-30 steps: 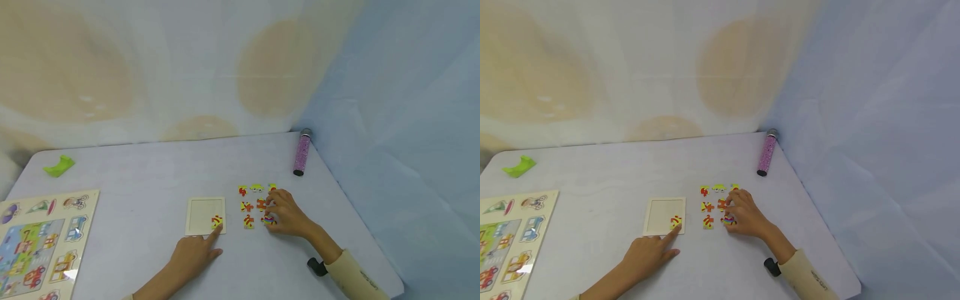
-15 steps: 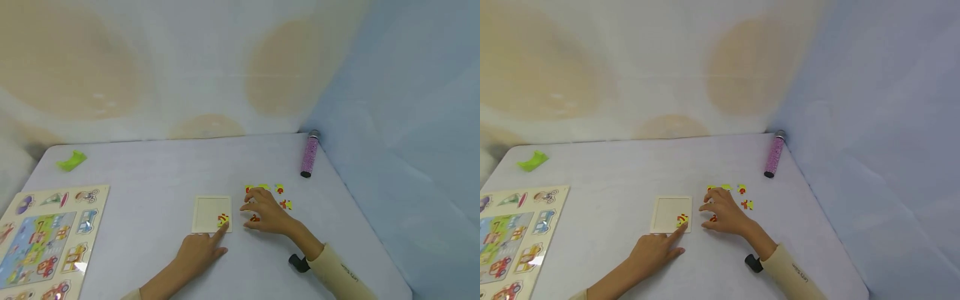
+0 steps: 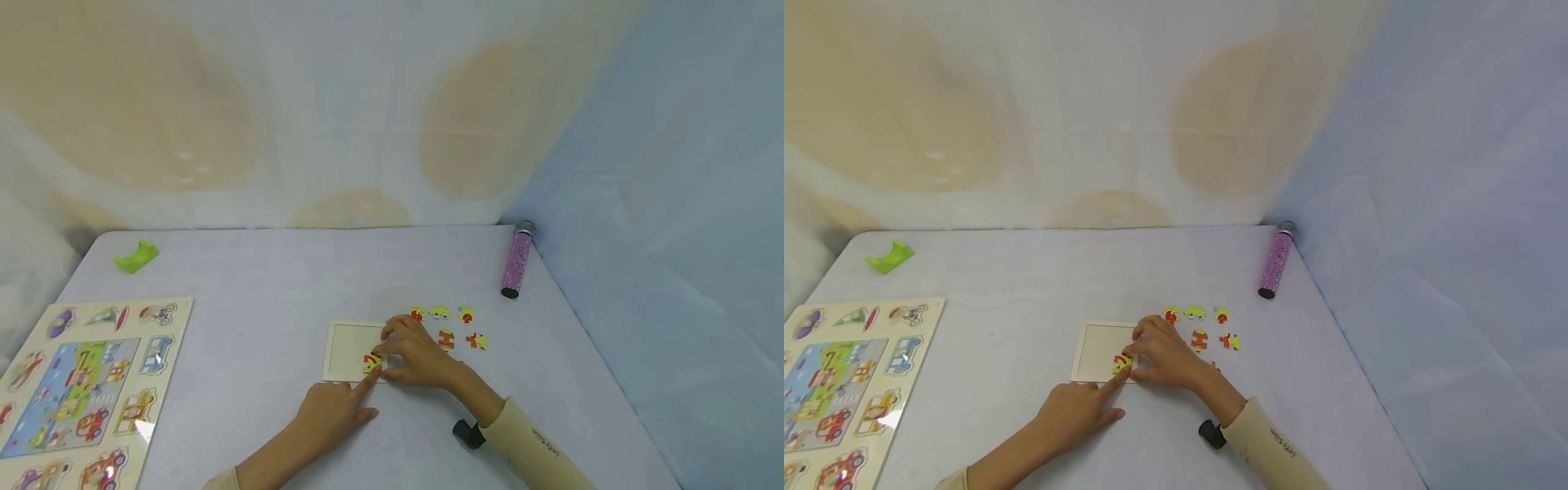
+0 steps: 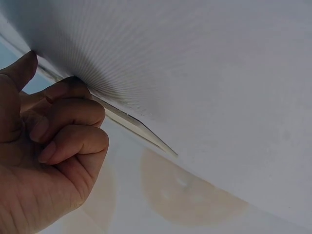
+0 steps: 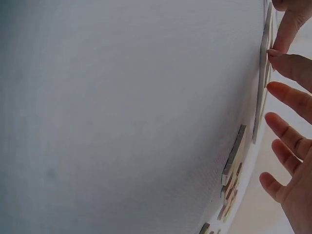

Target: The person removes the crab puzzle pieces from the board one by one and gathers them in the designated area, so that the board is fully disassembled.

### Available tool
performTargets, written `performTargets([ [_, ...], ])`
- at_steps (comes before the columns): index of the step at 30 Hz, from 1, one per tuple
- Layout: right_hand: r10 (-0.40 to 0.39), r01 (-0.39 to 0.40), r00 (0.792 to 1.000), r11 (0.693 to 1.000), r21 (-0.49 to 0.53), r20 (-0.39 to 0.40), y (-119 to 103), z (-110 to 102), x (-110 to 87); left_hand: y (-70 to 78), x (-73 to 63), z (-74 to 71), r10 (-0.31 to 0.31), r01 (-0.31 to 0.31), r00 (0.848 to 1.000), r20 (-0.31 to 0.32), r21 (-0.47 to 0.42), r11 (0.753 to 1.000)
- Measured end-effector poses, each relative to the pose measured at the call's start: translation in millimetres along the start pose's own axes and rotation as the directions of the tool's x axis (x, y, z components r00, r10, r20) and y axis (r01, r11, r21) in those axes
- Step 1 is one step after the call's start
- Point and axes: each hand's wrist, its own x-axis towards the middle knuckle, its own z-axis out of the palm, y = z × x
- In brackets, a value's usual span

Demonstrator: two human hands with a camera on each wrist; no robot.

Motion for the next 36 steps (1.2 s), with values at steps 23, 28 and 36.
performTargets([
  [23, 0.019, -0.019, 1.000, 1.000, 0.004, 0.016, 3.3, -4.0, 2.0, -58.2, -0.4, -18.7, -0.176, 0.180, 0.980, 0.098, -0.042, 0.983],
  [28, 0.004, -0.005, 0.999, 1.000, 0.011, 0.046, 3.8, -2.5, 6.2, -84.2, 16.4, -17.0, -0.172, 0.181, 0.974, 0.148, -0.051, 0.982],
  [36, -0.053, 0.054, 0.998, 0.998, -0.033, 0.044, -0.7, 3.0, 12.3, -105.8, 27.2, -17.2, -0.167, 0.196, 0.954, 0.249, -0.097, 0.976],
])
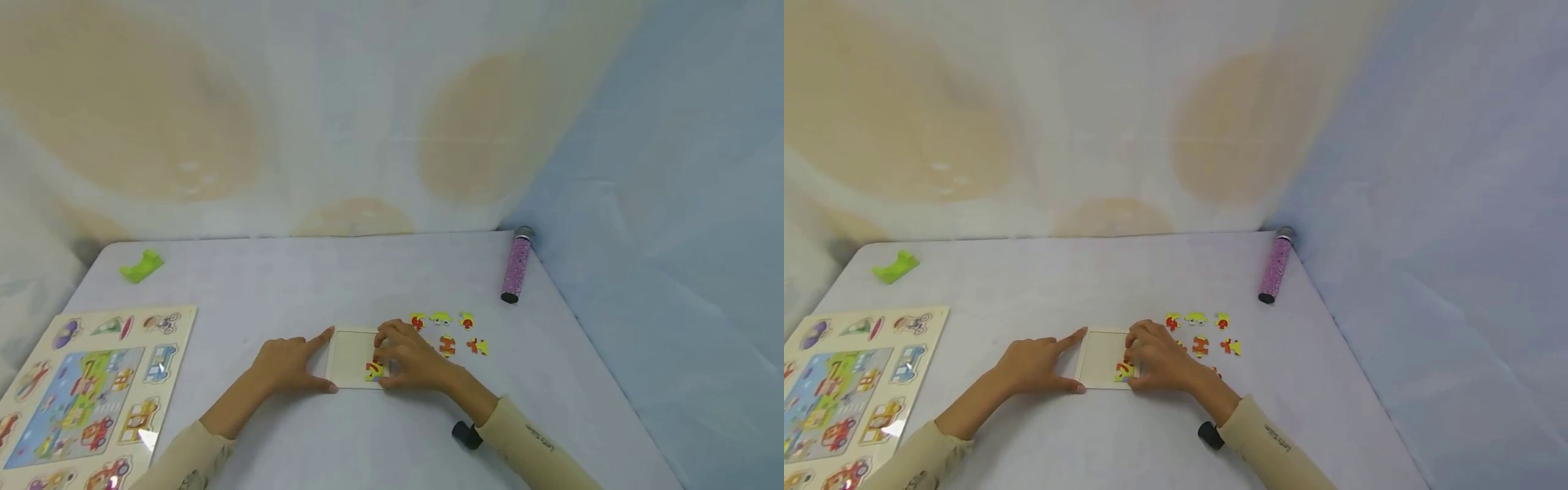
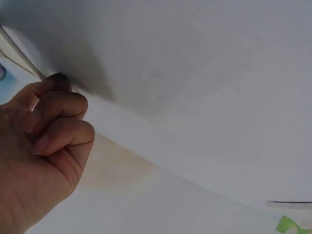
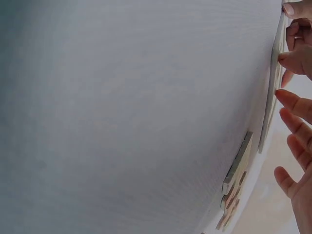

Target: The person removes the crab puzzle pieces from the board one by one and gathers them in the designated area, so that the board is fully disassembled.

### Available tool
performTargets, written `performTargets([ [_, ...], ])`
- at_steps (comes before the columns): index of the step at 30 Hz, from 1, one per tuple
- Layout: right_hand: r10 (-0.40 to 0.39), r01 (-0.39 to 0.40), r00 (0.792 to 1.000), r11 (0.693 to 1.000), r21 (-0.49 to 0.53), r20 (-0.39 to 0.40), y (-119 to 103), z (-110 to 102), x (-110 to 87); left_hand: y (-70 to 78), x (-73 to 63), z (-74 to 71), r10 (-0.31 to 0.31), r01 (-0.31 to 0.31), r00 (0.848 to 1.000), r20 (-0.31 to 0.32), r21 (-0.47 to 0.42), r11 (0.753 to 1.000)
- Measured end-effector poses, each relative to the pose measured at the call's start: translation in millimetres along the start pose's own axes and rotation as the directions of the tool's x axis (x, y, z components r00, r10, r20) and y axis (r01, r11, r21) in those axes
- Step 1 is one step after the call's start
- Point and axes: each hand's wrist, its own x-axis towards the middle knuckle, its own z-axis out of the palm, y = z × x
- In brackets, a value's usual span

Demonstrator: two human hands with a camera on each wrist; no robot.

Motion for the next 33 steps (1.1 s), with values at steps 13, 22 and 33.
performTargets([
  [13, 0.027, -0.032, 0.993, 0.999, -0.039, -0.119, 14.2, -28.8, -30.8, 2.5, -1.1, -7.0, -0.011, 0.011, 1.000, 0.028, 0.003, 1.000],
  [22, 0.250, -0.266, 0.953, 0.960, -0.081, -0.170, 46.3, -50.6, -119.7, -1.7, -1.9, -4.9, -0.005, 0.007, 0.999, 0.040, -0.034, 0.999],
  [33, 0.310, -0.322, 0.943, 0.942, -0.096, -0.122, 67.5, -45.4, -153.1, -2.8, -0.8, -0.7, -0.008, 0.010, 0.999, 0.044, -0.055, 0.998],
])
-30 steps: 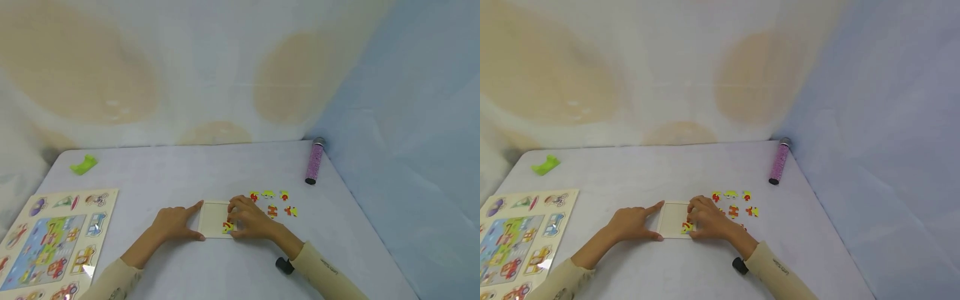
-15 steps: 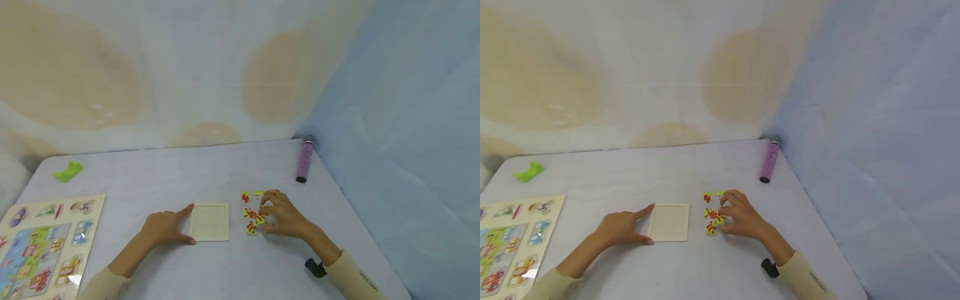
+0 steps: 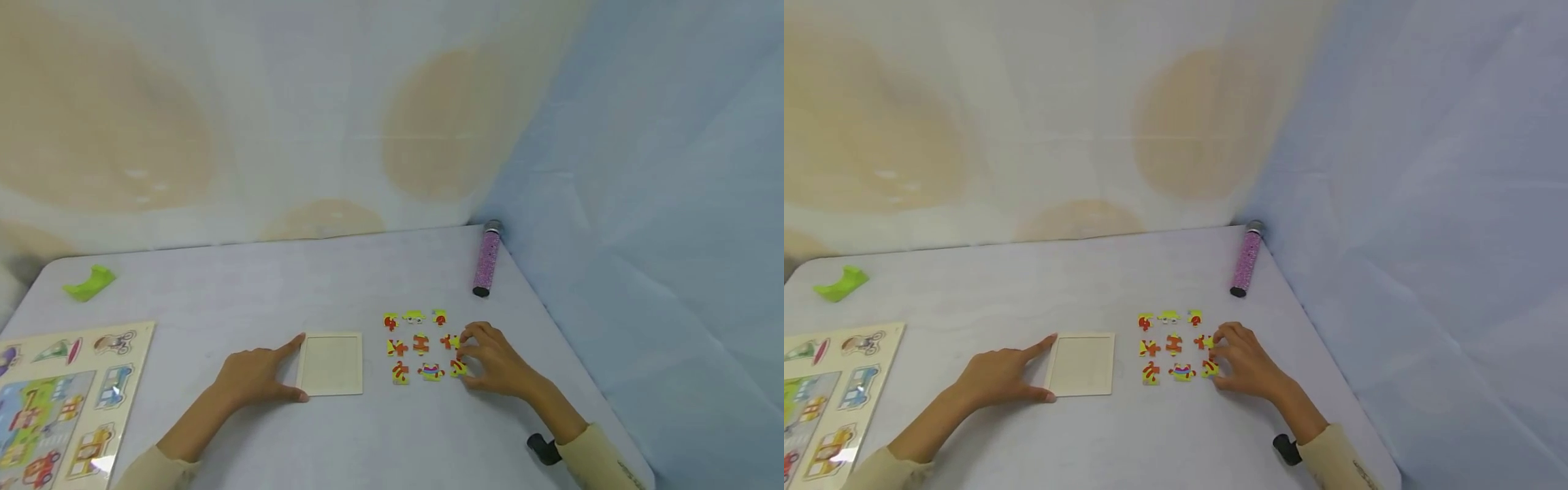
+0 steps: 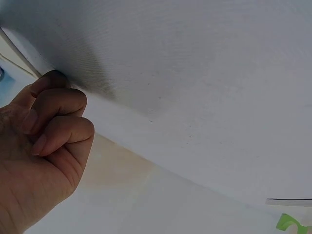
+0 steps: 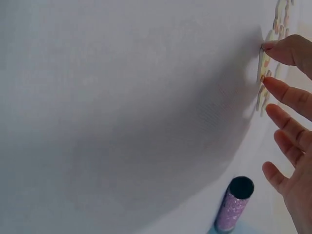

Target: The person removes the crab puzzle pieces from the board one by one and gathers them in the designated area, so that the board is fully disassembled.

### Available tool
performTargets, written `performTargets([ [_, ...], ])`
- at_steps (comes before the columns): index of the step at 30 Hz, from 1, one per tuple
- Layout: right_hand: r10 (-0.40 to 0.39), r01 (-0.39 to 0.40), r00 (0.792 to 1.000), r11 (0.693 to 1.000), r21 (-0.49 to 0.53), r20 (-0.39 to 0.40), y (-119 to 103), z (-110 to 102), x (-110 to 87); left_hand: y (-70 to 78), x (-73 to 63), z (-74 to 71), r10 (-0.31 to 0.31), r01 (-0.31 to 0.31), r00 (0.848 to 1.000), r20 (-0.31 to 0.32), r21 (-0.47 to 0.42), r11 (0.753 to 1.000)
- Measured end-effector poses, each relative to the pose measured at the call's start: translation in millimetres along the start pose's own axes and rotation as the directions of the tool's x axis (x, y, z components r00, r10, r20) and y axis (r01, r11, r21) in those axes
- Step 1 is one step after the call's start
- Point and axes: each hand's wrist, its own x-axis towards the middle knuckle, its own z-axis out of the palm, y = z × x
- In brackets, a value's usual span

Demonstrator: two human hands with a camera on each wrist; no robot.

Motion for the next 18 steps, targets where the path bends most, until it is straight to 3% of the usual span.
performTargets([
  [6, 0.058, -0.062, 0.996, 0.997, 0.054, 0.075, -0.9, -10.7, 17.5, -0.7, -2.5, 1.0, 0.017, -0.017, 1.000, -0.013, -0.020, 1.000],
  [11, 0.026, -0.023, 0.999, 0.988, 0.154, -0.021, -2.9, -31.9, 60.8, -3.3, 4.1, -2.9, 0.026, -0.027, 0.999, -0.034, -0.043, 0.999],
  [15, 0.021, -0.009, 0.996, 0.991, 0.130, -0.089, 1.2, -50.8, 106.8, -8.7, 18.8, -28.8, 0.035, -0.046, 0.985, -0.166, -0.060, 0.997],
  [18, 0.075, -0.067, 0.989, 0.996, 0.064, -0.130, 8.0, -66.0, 138.9, -18.0, 33.9, -65.4, 0.011, -0.018, 0.948, -0.319, -0.020, 1.000],
])
